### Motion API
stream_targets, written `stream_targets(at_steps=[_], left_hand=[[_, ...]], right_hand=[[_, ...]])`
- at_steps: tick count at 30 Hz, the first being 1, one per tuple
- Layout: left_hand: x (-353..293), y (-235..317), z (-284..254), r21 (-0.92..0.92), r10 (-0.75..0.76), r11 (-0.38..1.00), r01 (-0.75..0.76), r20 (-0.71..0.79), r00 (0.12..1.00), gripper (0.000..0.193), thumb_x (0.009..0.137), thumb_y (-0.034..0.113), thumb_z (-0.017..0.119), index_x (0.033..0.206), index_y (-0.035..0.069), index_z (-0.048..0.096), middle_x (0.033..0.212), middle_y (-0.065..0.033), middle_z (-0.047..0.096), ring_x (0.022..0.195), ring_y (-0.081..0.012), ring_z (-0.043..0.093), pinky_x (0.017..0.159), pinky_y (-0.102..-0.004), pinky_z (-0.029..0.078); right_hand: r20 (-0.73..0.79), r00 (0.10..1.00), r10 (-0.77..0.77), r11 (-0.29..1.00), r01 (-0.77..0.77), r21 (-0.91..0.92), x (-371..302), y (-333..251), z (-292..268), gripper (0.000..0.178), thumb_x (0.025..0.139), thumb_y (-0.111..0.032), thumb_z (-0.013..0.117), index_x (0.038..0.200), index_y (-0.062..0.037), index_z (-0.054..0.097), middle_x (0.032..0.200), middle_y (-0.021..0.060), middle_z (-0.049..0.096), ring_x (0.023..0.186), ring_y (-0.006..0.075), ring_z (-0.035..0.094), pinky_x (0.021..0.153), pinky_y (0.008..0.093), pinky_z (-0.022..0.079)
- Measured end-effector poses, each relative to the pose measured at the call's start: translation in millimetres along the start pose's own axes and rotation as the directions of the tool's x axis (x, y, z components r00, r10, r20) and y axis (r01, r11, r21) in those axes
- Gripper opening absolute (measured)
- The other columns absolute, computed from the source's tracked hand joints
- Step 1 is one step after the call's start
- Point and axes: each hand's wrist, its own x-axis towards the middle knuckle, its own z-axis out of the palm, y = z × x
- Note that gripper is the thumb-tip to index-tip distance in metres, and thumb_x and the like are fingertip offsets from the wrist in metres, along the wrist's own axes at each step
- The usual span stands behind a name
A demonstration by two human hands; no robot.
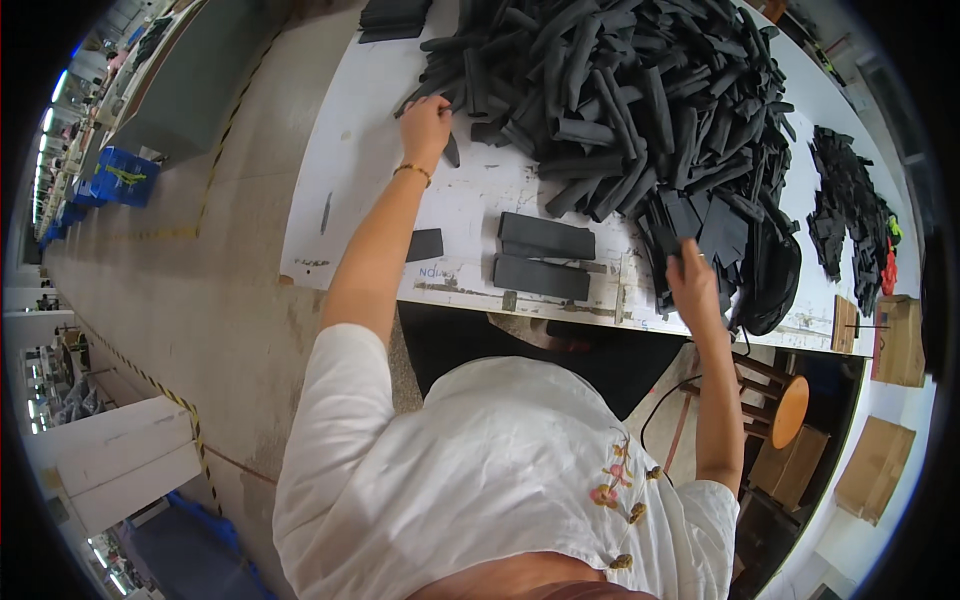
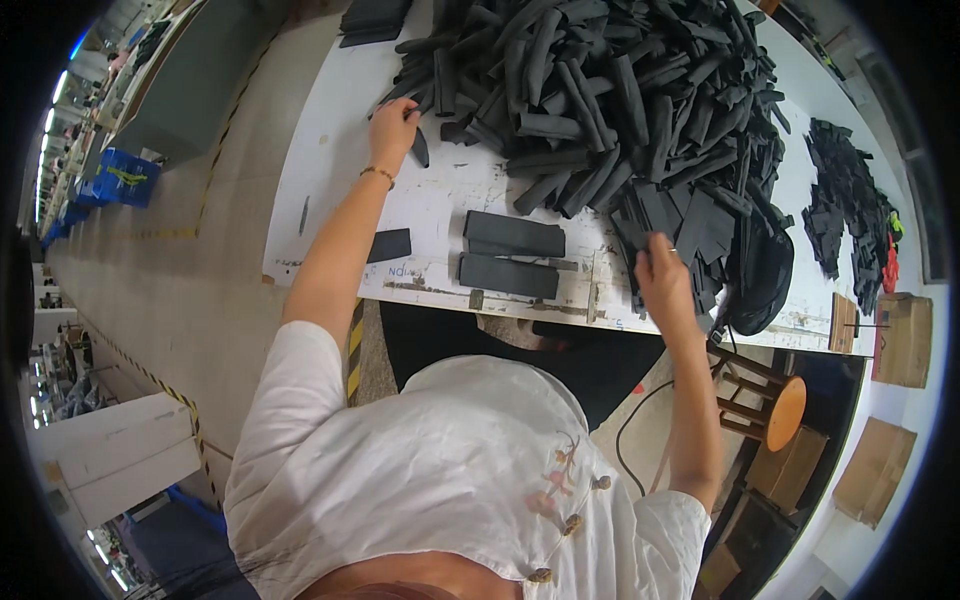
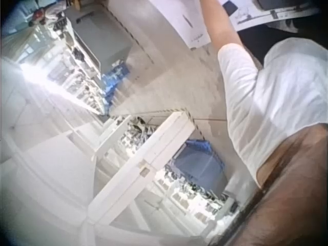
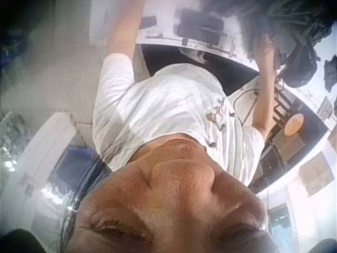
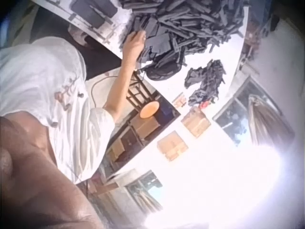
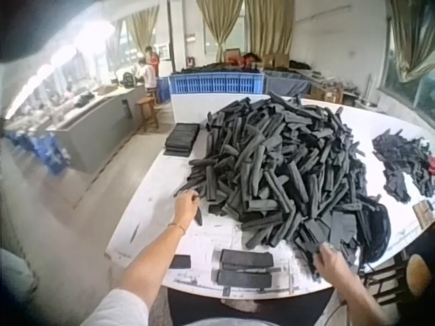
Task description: The person is assembling small black foam components on a workbench in a manufacturing environment.
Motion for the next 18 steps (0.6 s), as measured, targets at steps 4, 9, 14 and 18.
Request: stream_targets(at_steps=[4,9,14,18], left_hand=[[-33,36,-43,0.099,0.167,0.984,-0.147,-0.245,0.955,0.014,0.078,0.018,0.072,0.091,0.021,0.076,0.086,0.0,0.058,0.093,-0.0241,0.05,0.082,-0.0352,0.041],[-66,9,-65,0.177,0.33,0.936,-0.305,-0.136,0.934,0.019,0.077,0.018,0.072,0.093,0.027,0.077,0.078,0.0009,0.048,0.08,-0.0193,0.047,0.073,-0.0346,0.037],[-70,-18,-84,0.152,0.459,0.857,-0.492,0.208,0.864,0.029,0.078,0.019,0.071,0.106,0.028,0.073,0.08,0.0007,0.05,0.082,-0.0188,0.051,0.073,-0.0335,0.039],[-54,-16,-86,0.108,0.432,0.895,-0.432,0.021,0.901,0.028,0.08,0.028,0.072,0.106,0.02,0.071,0.085,-0.0025,0.058,0.084,-0.0245,0.058,0.071,-0.0339,0.045]], right_hand=[[0.186,0.982,0.017,0.995,-0.035,0.092,-8,-27,8,0.035,0.094,-0.01,0.052,0.127,0.0016,0.047,0.104,0.0225,0.053,0.094,0.039,0.053,0.086,0.0392,0.044],[0.313,0.94,-0.136,0.981,0.083,0.177,3,-64,29,0.043,0.093,-0.015,0.056,0.132,-0.0001,0.049,0.11,0.0199,0.051,0.104,0.0355,0.047,0.093,0.0401,0.04],[0.383,0.906,-0.18,0.96,0.077,0.269,7,-87,40,0.047,0.088,-0.019,0.065,0.129,-0.0004,0.051,0.108,0.0179,0.053,0.106,0.0333,0.048,0.093,0.0378,0.04],[0.402,0.903,-0.151,0.966,0.048,0.255,4,-89,50,0.05,0.083,-0.021,0.071,0.125,-0.0004,0.054,0.108,0.0177,0.054,0.104,0.0336,0.05,0.089,0.0381,0.043]])
